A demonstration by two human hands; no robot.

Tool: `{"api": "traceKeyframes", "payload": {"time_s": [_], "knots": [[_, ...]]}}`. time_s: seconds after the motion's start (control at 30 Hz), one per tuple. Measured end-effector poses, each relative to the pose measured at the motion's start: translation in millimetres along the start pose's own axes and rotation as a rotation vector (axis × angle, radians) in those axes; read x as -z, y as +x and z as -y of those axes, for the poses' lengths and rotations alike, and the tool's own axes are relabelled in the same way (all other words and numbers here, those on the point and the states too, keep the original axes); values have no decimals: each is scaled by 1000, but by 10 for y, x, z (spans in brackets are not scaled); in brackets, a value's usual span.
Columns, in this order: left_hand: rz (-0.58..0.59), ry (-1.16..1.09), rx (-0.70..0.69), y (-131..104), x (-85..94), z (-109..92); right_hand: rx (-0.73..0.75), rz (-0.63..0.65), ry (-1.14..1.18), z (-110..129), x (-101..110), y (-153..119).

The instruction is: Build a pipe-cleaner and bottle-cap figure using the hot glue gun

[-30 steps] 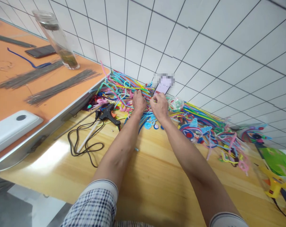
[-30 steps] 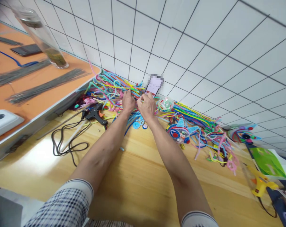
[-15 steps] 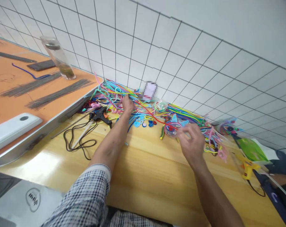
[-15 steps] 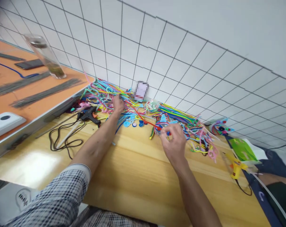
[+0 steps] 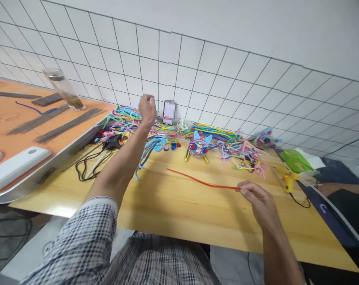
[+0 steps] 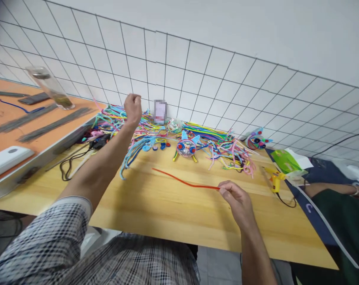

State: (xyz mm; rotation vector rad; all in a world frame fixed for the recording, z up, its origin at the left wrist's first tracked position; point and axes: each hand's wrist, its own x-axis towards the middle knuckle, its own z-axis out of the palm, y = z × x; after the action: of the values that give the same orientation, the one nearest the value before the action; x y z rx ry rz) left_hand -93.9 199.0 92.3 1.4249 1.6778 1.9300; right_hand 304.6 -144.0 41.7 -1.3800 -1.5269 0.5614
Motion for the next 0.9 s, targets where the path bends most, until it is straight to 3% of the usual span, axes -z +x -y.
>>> {"api": "traceKeyframes", "payload": {"time_s": [0.1, 0.2, 0.27, 0.37, 0.47, 0.57, 0.63, 0.73, 0.9], "knots": [[342, -55, -244, -569, 50, -658, -18, -16, 31, -36, -50, 0], [880, -88, -459, -1453, 253, -1152, -25, -5, 49, -1, -131, 12], [1184, -90, -541, -2005, 428, -1298, -19, -20, 56, 36, -183, 19], [1404, -33, -548, -2531, 597, -1272, 9, -40, 48, 73, -242, 16], [1519, -27, -416, -2704, 613, -1135, 26, -74, 22, 85, -280, -32], [1533, -25, -351, -2735, 583, -1041, 128, -138, -111, 102, -330, -128], [1540, 33, -394, -2759, 573, -1010, 256, -149, -294, 118, -387, -196], [1554, 148, -522, -2804, 574, -985, 417, -26, -552, 108, -489, -260], [1590, 388, -680, -2784, 679, -914, 536, 148, -623, -40, -549, -291]]}}
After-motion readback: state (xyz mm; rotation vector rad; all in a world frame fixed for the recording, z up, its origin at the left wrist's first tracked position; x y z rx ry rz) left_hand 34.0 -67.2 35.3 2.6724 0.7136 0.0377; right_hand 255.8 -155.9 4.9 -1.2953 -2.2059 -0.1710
